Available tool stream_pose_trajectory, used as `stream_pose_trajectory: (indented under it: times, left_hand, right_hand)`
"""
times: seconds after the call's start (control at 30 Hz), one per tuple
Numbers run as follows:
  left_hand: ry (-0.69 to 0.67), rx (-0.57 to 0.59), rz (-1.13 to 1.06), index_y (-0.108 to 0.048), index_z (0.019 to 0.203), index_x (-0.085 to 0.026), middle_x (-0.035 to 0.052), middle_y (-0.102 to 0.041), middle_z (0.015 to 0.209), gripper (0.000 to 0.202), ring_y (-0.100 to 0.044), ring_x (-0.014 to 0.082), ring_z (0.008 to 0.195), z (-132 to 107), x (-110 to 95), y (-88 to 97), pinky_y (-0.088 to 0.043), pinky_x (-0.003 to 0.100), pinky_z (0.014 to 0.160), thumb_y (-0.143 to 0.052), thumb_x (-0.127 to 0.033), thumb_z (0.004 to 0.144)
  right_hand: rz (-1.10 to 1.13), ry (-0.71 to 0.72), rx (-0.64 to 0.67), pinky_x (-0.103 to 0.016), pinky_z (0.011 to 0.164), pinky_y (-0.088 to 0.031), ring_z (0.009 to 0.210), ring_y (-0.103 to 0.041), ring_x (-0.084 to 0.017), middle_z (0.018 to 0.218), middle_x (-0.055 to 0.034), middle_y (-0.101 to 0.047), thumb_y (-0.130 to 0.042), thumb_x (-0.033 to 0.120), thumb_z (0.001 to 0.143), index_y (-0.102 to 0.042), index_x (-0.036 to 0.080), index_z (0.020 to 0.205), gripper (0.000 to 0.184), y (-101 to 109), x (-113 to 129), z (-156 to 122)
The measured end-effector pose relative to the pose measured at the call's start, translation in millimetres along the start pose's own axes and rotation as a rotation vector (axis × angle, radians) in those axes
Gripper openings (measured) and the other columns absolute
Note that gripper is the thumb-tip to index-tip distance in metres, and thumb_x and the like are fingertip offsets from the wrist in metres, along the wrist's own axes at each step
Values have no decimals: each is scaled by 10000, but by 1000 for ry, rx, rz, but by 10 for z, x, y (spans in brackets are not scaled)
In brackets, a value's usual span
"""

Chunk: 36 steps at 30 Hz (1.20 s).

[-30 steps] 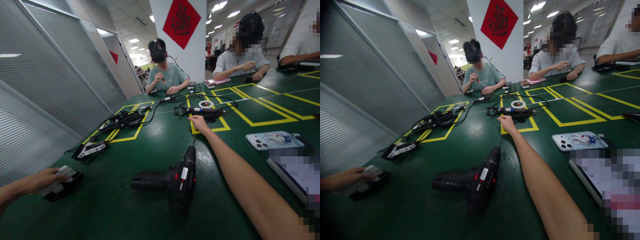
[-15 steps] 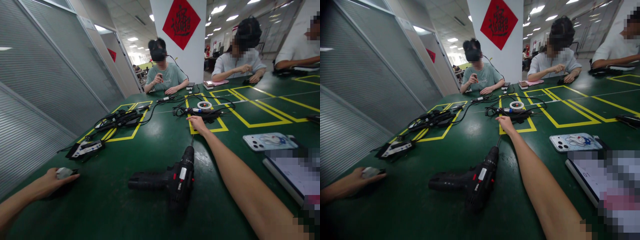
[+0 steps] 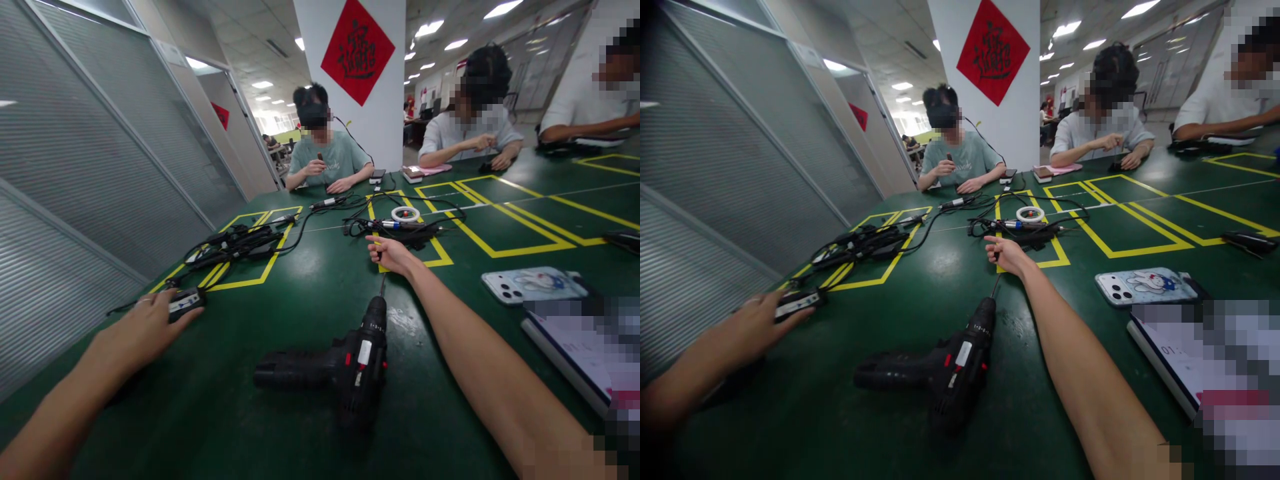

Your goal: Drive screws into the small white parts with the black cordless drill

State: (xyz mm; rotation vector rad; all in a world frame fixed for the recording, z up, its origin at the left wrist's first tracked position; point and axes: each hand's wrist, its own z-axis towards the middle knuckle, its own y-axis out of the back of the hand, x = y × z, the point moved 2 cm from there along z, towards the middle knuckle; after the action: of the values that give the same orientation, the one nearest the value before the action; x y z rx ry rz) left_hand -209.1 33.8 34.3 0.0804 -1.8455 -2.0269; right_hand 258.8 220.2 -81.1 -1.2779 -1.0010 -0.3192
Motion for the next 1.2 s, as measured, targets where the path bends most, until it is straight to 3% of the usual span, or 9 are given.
stream_pose_trajectory:
  times: [0.1,0.27,0.4,0.5,0.6,0.77,0.97,1.1,1.2]
  left_hand:
    - [-284,-72,-70,-379,1377,-168,147,-499,1374,677,-544,312,1162,-27,-862,300,-441,410,916,-278,-628,890]
    - [-770,-192,-267,-523,1233,-197,93,-594,1231,515,-569,264,1110,22,-2368,638,-430,365,965,-479,-553,864]
    - [-1033,-160,-344,-553,1204,-147,116,-597,1197,491,-541,257,1133,128,-3332,573,-426,339,972,-646,-398,794]
    - [-1080,-76,-365,-634,1060,-133,126,-629,1132,352,-579,248,1068,191,-3718,449,-458,319,914,-686,-300,754]
    - [-1081,-54,-383,-673,909,-131,123,-664,1045,160,-613,232,989,233,-3806,366,-476,299,851,-636,-201,770]
    - [-1040,-18,-435,-685,856,-149,83,-695,876,138,-638,221,863,279,-3742,303,-483,281,749,-658,-228,746]
    - [-923,-54,-528,-682,924,-159,71,-695,913,203,-635,203,862,309,-3681,346,-480,273,747,-621,-262,759]
    - [-779,-90,-558,-657,1005,-132,107,-687,960,347,-635,223,884,369,-3213,401,-492,297,751,-621,-379,764]
    - [-620,-67,-563,-647,1043,-134,101,-694,989,446,-641,222,881,399,-2490,408,-497,306,769,-618,-473,755]
  right_hand:
    - [-20,-32,13,-231,525,-450,594,-540,-118,795,-53,-619,-457,-47,605,-502,127,1163,587,17,-19,-10]
    - [-64,-78,59,-348,763,-542,875,-654,-189,984,-108,-652,-443,-78,615,-453,139,1215,639,-23,-45,-44]
    - [-60,-37,135,-346,759,-548,824,-659,-178,914,-63,-661,-445,-83,603,-486,154,1160,607,-47,-51,-66]
    - [-69,18,216,-282,625,-535,674,-624,-150,797,-10,-645,-453,-74,584,-543,160,1072,548,-41,-51,-65]
    - [-78,0,237,-247,570,-511,651,-611,-143,788,3,-652,-442,-74,543,-557,163,1047,569,-40,-69,-44]
    - [-63,-50,226,-210,542,-497,652,-615,-134,820,-1,-674,-430,-92,508,-548,164,1067,626,-88,-97,-9]
    - [8,-104,290,-314,755,-555,820,-662,-175,956,-71,-672,-532,-19,661,-510,151,1128,497,-55,3,-125]
    - [6,-142,202,-466,920,-507,997,-663,-245,1100,-150,-633,-580,90,738,-391,148,1250,549,49,81,-200]
    - [10,-132,159,-501,959,-480,1054,-647,-261,1190,-185,-587,-565,107,762,-347,150,1286,569,74,103,-202]
